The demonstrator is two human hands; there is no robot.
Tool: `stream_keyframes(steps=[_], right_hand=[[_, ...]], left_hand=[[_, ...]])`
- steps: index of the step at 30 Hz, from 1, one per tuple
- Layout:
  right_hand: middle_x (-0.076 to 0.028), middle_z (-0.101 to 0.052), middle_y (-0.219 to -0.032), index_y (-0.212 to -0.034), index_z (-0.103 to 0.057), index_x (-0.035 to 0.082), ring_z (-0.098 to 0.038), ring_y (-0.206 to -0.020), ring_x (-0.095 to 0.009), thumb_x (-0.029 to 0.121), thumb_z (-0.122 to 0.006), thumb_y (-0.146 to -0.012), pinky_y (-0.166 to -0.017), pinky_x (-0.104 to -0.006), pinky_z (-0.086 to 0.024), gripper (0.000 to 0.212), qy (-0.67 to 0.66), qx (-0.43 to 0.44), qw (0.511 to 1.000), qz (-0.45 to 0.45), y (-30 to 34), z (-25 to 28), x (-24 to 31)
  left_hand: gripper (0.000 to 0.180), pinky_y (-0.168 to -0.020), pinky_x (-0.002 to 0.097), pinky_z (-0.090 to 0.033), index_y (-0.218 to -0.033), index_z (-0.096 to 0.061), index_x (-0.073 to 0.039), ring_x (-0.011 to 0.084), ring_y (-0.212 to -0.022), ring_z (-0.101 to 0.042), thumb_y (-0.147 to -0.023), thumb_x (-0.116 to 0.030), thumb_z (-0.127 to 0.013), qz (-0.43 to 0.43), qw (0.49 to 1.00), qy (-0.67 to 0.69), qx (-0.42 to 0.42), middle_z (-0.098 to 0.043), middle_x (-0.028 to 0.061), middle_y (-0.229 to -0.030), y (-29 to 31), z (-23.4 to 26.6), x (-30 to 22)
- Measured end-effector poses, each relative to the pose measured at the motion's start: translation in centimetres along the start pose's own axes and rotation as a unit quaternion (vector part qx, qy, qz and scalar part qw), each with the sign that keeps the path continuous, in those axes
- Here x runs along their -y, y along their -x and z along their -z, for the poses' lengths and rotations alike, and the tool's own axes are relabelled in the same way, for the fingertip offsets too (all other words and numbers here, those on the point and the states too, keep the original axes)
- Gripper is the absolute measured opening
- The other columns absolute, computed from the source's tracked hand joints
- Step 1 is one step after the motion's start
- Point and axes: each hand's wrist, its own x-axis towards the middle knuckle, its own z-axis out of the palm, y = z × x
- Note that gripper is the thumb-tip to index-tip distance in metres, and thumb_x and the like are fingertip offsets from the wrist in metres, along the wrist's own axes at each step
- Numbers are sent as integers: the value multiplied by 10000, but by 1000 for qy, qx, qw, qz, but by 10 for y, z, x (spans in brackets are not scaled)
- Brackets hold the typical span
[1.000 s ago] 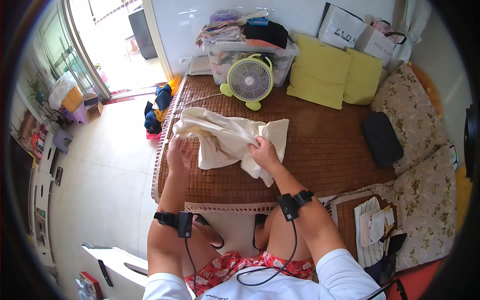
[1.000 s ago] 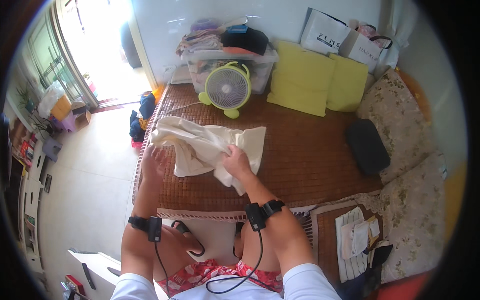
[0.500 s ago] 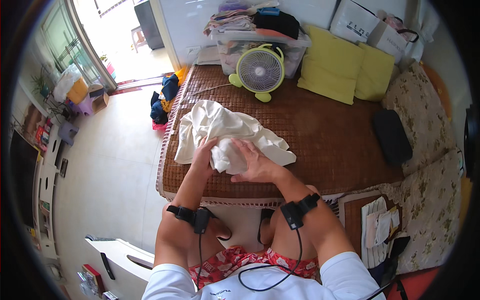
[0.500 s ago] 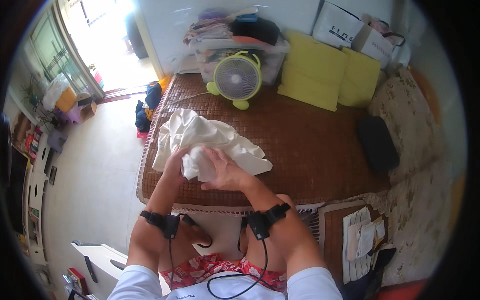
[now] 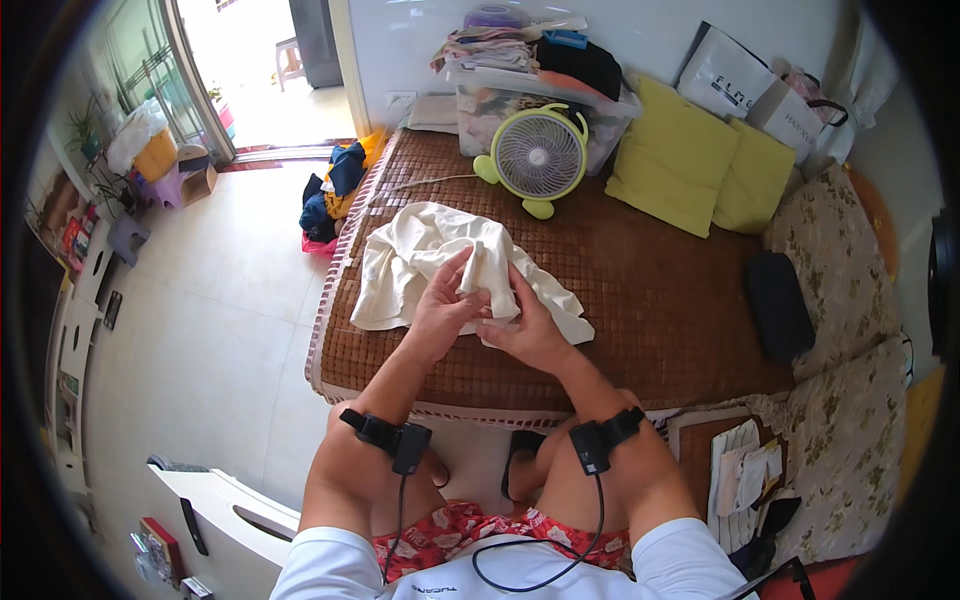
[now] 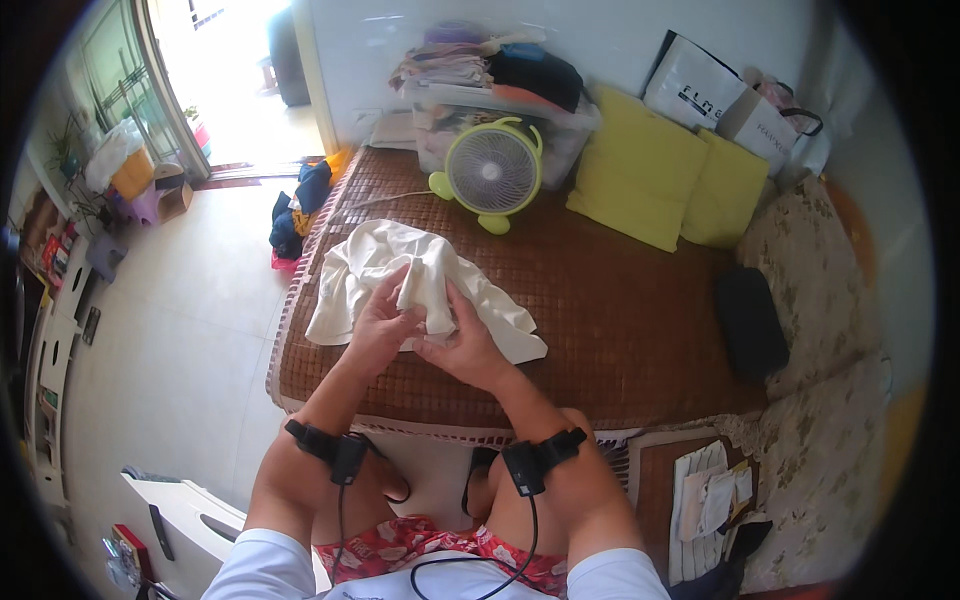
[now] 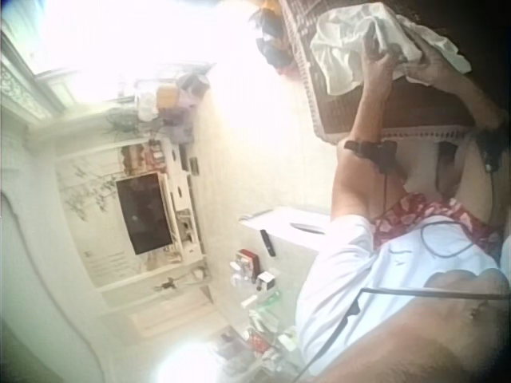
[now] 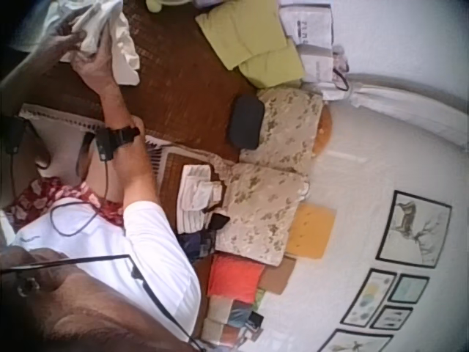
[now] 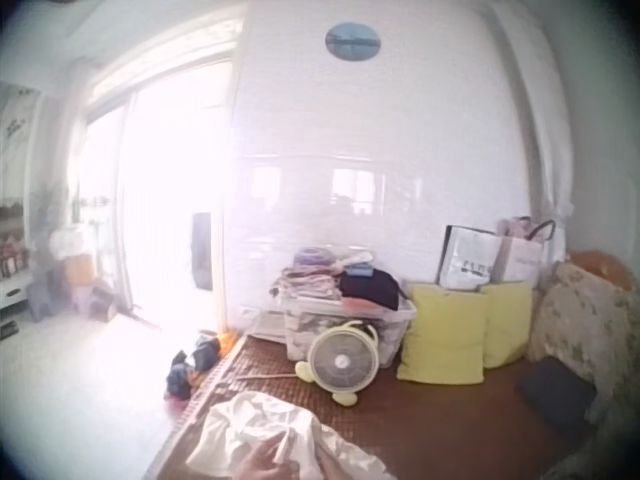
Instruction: Folding various items of clothing including t-shirts and small pieces of fabric on a bed surface.
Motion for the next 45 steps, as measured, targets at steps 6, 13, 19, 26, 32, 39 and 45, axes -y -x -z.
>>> stream_keyframes(steps=[6,13,19,26,32,39,45], right_hand=[[-66,-669,-1058,-1151,-635,7,-617,-979,-126,18,-584,-913,-894,-295,-492,243,47,-160,984,-67,-7,5,-33],[-110,-676,-977,-1008,-649,-22,-662,-851,-207,183,-508,-959,-757,-338,-539,254,-193,-335,911,-147,-20,53,-16],[-104,-687,-972,-1018,-668,6,-671,-855,-201,212,-607,-927,-749,-338,-538,233,-212,-279,916,-196,-16,54,-13],[-79,-671,-962,-1020,-666,-27,-641,-831,-143,165,-567,-909,-730,-304,-517,243,-267,-239,922,-149,-12,31,-2],[-118,-675,-1053,-1073,-638,1,-666,-929,-239,247,-505,-964,-843,-373,-539,301,-317,-243,903,-160,-9,54,0],[-108,-674,-1064,-1080,-637,7,-654,-966,-223,272,-516,-967,-877,-377,-520,313,-336,-236,898,-159,-9,54,-1],[-77,-649,-977,-1078,-625,-4,-610,-861,-184,159,-516,-913,-800,-323,-496,256,-252,-347,888,-166,-11,76,-18]], left_hand=[[393,-723,258,-552,-1299,-532,-53,99,-796,-634,-927,-98,-649,-22,996,7,-89,-644,51,-1006,-7,29,12],[305,-720,257,-548,-1207,-530,-20,166,-835,-624,-944,-136,-630,-162,870,78,-459,-591,62,-975,-10,83,-25],[481,-788,274,-508,-1287,-503,-19,191,-930,-601,-869,-132,-713,-229,821,-404,-333,-587,86,-1022,-4,66,10],[331,-859,382,-504,-1062,-689,-110,279,-961,-641,-806,-313,-744,-28,801,-597,32,-660,119,-987,16,-9,22],[472,-868,384,-512,-1121,-671,-143,277,-952,-661,-761,-438,-749,-106,759,-642,19,-670,60,-1034,22,-10,15],[366,-789,403,-538,-1101,-677,-149,301,-890,-675,-819,-380,-703,-98,750,-653,43,-678,76,-1043,25,-24,27],[193,-671,357,-553,-1042,-680,-97,280,-753,-689,-884,-201,-644,-91,789,-596,-119,-678,139,-978,8,-2,31]])
